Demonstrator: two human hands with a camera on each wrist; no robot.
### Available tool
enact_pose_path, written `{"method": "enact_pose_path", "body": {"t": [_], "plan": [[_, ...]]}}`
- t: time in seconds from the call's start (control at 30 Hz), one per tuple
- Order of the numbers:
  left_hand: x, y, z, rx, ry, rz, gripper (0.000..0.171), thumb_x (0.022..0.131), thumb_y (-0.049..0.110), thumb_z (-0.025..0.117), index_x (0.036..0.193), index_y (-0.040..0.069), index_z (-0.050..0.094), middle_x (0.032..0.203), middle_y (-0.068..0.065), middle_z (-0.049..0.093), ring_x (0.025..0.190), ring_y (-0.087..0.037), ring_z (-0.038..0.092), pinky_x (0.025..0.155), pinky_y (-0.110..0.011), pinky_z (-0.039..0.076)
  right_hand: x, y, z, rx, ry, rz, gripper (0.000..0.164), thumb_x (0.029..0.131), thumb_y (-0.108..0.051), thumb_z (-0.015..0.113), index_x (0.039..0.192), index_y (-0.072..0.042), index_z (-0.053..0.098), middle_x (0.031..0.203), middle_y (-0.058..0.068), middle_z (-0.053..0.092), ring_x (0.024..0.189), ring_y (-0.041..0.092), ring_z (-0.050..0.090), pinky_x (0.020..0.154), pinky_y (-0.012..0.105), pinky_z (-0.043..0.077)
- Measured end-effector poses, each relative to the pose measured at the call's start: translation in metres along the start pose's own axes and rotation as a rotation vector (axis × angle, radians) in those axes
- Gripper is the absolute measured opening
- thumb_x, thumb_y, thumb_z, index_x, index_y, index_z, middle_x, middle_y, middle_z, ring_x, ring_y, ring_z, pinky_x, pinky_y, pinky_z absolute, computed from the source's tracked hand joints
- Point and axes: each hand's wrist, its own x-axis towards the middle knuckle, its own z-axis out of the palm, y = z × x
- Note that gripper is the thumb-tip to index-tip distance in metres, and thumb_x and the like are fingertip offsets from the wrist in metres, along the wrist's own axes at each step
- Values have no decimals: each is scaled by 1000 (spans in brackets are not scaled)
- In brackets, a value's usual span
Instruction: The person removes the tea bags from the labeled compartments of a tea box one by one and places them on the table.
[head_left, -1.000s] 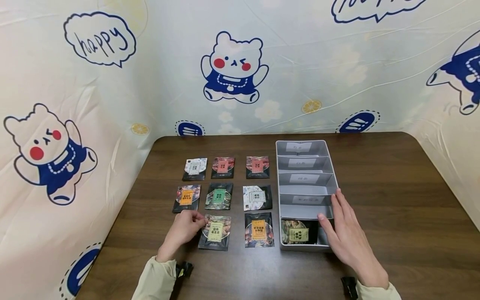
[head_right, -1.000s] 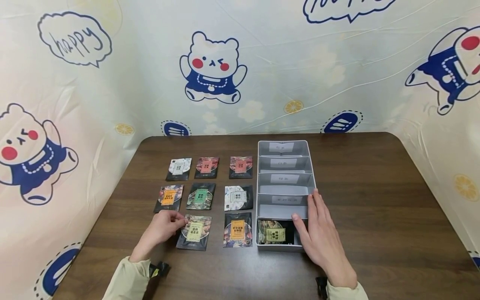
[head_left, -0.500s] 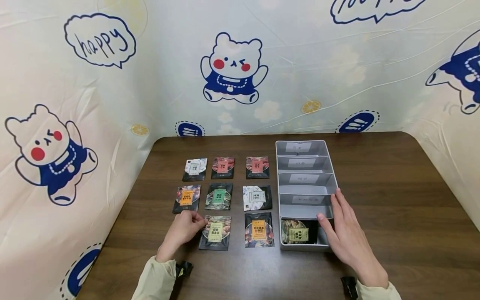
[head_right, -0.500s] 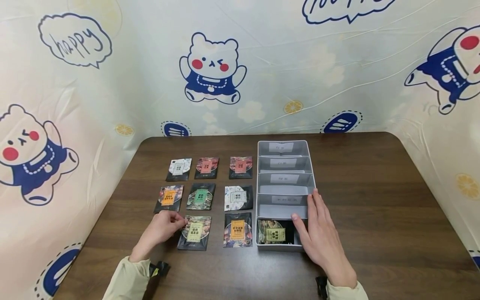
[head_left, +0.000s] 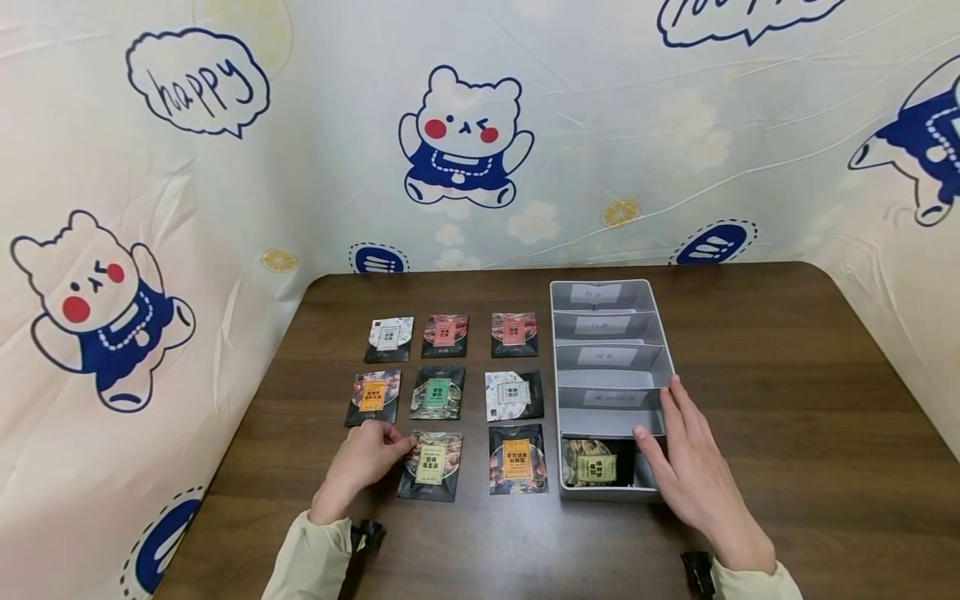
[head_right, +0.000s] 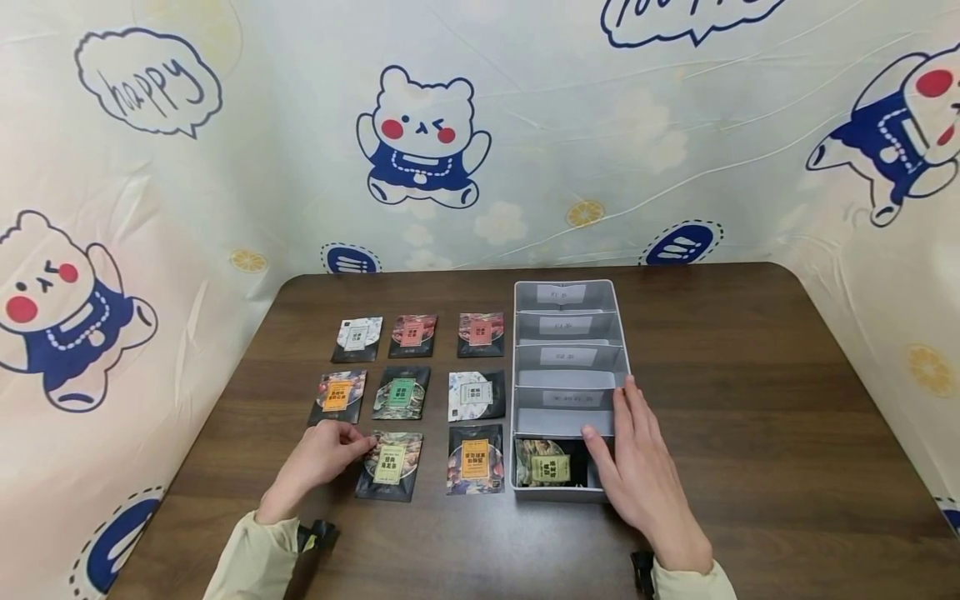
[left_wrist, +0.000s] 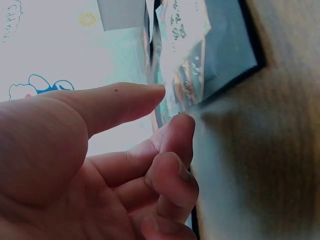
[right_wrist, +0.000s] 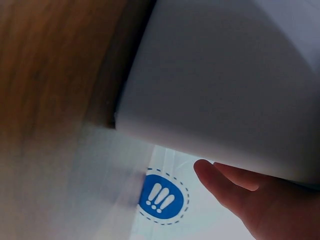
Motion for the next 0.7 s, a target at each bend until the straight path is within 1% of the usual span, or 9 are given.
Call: {"method": "enact_pose_path", "body": {"t": [0.23,0.4,0.47,0.57,0.7], "plan": [[-3,6,-3,22,-2,-14,22,89,30,67,81,9,71,63,0,54,59,-15,47,53,-27,34,0,0,-1,2,4,-3,67,100,-34,50,147,8,29,159,21,18,138,45,28,100,60,32],[-5,12,-4,17,-5,-1,21,88,30,68,82,10,70,65,0,56,60,-15,48,54,-27,35,0,0,-1,2,7,-6,66,100,-34,51,146,8,29,159,21,19,137,45,28,100,60,32],[-6,16,-3,14,6,18,20,88,30,68,83,10,70,66,0,58,61,-14,49,55,-27,36,0,0,-1,3,11,-9,66,100,-34,51,146,8,30,158,22,19,137,45,29,100,60,32],[-7,23,-1,3,26,65,17,87,27,69,82,10,69,68,0,59,60,-14,49,54,-27,37,0,0,-1,5,16,-13,66,100,-33,51,146,8,30,158,22,19,136,46,29,100,60,32],[-8,35,4,-27,50,167,12,87,21,70,82,10,68,68,1,59,58,-12,49,53,-26,39,0,0,-1,6,17,-13,66,100,-33,51,146,8,30,158,22,20,136,46,30,99,60,32]]}}
